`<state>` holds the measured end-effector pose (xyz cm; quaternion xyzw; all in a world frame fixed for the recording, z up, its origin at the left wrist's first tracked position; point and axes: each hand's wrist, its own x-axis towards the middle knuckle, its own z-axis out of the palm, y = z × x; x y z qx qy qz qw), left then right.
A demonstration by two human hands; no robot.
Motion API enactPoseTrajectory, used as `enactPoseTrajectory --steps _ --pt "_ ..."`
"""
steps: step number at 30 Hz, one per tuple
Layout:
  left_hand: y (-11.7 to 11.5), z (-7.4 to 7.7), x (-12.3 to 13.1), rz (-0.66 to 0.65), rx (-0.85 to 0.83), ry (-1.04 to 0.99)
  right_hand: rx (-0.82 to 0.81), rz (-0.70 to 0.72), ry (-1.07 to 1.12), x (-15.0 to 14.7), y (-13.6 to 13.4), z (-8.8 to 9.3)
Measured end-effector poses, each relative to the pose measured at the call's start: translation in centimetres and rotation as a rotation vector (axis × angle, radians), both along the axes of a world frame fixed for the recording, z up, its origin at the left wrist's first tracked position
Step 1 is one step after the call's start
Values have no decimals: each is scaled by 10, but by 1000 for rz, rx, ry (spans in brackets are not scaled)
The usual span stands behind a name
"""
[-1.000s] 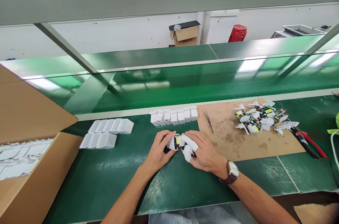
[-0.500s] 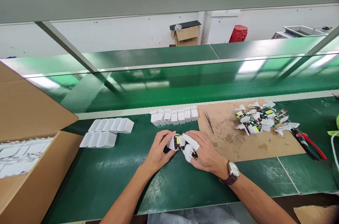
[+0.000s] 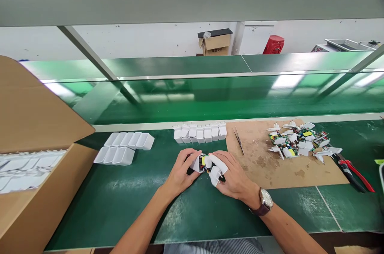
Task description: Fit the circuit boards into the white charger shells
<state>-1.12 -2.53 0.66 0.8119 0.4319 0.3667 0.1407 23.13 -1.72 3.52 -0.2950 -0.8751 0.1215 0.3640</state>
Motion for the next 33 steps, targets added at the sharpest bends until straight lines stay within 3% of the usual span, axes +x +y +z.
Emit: enactPoseTrajectory --steps 33 --pt "0 -4 1 6 -30 -17 -47 -12 -14 2 2 0"
